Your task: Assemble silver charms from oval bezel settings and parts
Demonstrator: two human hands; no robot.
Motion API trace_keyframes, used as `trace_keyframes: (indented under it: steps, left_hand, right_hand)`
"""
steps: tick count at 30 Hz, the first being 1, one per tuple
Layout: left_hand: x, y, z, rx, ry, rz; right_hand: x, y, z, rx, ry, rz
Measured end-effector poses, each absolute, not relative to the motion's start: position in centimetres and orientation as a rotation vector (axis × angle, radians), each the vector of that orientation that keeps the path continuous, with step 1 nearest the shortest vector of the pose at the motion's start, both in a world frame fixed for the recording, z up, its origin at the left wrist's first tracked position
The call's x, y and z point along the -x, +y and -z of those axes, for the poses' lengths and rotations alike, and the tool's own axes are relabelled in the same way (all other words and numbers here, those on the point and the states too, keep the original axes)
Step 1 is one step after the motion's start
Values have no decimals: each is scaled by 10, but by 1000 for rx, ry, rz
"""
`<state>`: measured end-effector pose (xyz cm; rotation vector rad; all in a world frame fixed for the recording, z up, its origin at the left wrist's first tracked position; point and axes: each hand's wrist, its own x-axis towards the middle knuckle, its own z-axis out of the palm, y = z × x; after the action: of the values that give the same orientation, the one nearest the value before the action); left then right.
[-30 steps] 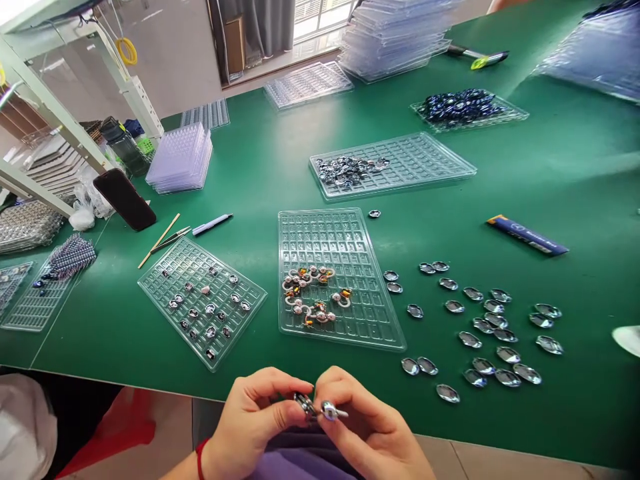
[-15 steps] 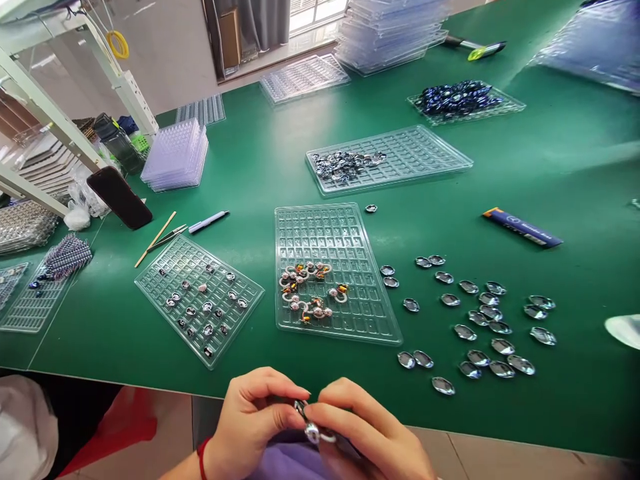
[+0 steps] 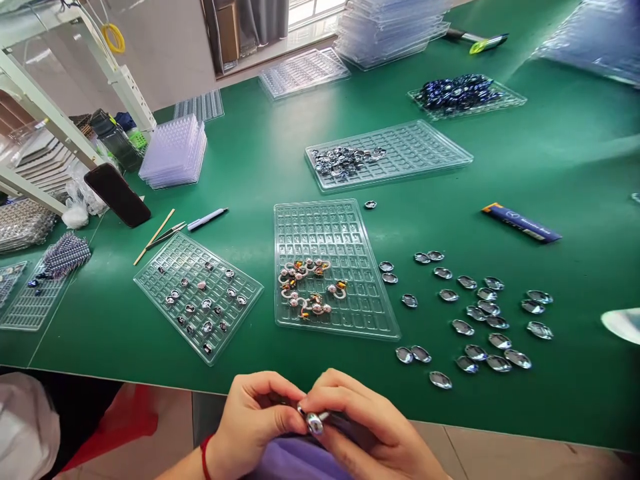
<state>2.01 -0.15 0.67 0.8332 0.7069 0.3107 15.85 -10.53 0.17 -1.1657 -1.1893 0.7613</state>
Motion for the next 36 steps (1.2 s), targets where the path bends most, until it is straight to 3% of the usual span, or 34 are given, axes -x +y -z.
trace_keyframes:
  steps: [25,36]
  left_hand:
    - [-18,-5,-4,-909,781,-368]
    - [-23,-6,-2,-913,780,-375]
  right_hand:
    - [-154,-112,-4,1313,-1483,-276]
    - [-156,-107,-7,1293,-1219,-523]
